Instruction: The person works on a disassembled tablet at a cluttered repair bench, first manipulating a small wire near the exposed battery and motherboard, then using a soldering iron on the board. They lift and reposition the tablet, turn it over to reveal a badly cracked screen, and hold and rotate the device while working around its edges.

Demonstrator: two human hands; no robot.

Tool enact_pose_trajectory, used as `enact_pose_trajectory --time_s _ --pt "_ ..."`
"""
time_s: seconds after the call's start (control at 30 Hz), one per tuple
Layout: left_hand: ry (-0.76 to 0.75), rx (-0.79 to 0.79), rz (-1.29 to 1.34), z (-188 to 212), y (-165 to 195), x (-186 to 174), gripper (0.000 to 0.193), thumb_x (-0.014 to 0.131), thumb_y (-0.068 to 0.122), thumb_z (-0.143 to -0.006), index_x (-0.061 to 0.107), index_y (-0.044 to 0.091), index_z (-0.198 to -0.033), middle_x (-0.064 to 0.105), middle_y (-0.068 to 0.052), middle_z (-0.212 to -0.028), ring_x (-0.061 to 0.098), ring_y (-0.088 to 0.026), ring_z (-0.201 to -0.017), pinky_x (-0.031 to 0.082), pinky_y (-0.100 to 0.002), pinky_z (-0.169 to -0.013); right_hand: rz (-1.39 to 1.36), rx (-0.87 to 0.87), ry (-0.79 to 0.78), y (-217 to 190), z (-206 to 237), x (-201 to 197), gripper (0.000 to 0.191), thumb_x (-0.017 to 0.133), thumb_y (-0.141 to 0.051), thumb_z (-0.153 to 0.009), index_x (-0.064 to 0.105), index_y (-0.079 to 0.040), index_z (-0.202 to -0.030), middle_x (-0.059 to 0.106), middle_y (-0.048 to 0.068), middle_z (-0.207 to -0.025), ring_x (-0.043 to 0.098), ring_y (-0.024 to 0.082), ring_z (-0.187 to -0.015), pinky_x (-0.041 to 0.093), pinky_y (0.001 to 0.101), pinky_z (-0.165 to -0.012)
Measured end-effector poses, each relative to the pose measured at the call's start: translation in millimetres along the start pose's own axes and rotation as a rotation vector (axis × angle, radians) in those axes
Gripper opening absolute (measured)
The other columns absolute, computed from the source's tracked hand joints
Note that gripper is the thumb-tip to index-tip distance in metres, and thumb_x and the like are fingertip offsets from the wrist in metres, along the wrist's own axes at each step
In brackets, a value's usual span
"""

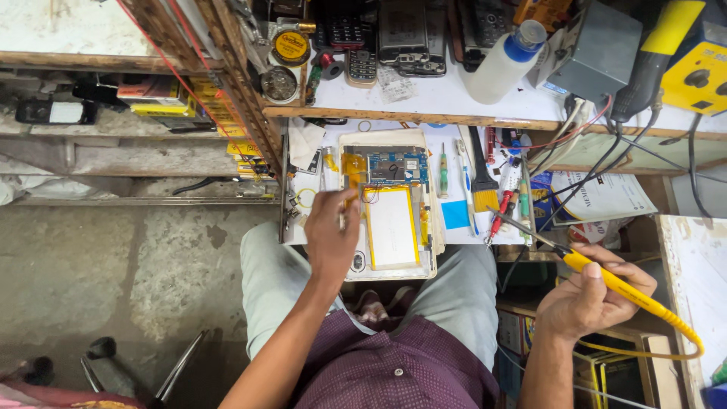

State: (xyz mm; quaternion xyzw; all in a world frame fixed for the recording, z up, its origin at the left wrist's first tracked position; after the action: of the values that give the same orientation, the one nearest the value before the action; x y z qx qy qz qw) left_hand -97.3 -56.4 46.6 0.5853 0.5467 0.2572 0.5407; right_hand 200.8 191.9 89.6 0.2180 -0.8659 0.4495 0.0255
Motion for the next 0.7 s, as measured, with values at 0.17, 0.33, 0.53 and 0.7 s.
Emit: enact_pose_trajectory --time_s 0.17,0.33,0.53,0.7 --pt "0.154 -0.003 -0.148 48 -7 -45 0.04 0.073 0.012 -0.093 0.06 -0.003 -0.127 0.063 -0.015 -0.111 0.062 -0.023 -0.095 0.05 -0.036 -0.084 0.006 -0.03 -0.005 -16 -3 -3 0.025 0.068 -0.007 -0.114 0.044 -0.005 -0.123 0.063 0.021 -0.115 0.064 0.025 -0.104 0.056 0.0341 -0.097" --pt "0.027 -0.548 0.128 103 -55 -48 0.05 0.071 0.025 -0.094 0.053 -0.001 -0.133 0.065 -0.01 -0.101 0.059 -0.015 -0.083 0.05 -0.028 -0.072 0.233 -0.209 0.015 -37 -16 -7 0.021 0.067 -0.011 -0.119 0.048 -0.006 -0.127 0.059 0.017 -0.121 0.059 0.021 -0.1 0.058 0.031 -0.086" --pt "-0.107 -0.728 0.301 119 -96 -27 0.048 0.068 0.023 -0.094 0.051 0.0 -0.132 0.07 -0.009 -0.093 0.066 -0.015 -0.072 0.047 -0.026 -0.064 -0.024 -0.079 0.221 -38 -40 -5 0.022 0.068 -0.014 -0.12 0.049 -0.01 -0.13 0.063 0.012 -0.104 0.063 0.018 -0.083 0.055 0.0298 -0.075" --pt "-0.177 -0.669 0.473 120 -97 -24 0.043 0.065 0.016 -0.097 0.048 -0.001 -0.132 0.072 -0.011 -0.093 0.067 -0.016 -0.07 0.049 -0.027 -0.068 -0.215 -0.076 0.395 -44 -78 1 0.031 0.065 -0.028 -0.113 0.051 -0.005 -0.128 0.064 0.011 -0.105 0.065 0.019 -0.092 0.055 0.0332 -0.079"
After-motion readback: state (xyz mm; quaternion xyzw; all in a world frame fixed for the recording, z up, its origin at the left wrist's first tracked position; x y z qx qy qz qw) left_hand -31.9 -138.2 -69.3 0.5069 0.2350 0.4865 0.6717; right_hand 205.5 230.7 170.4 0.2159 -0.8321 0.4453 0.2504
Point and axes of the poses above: each hand's wrist, its own z-axis away from the middle knuckle, its own x-axis out of the palm, y = z × x, the point moved 6 cm from there along -z, towards the middle knuckle
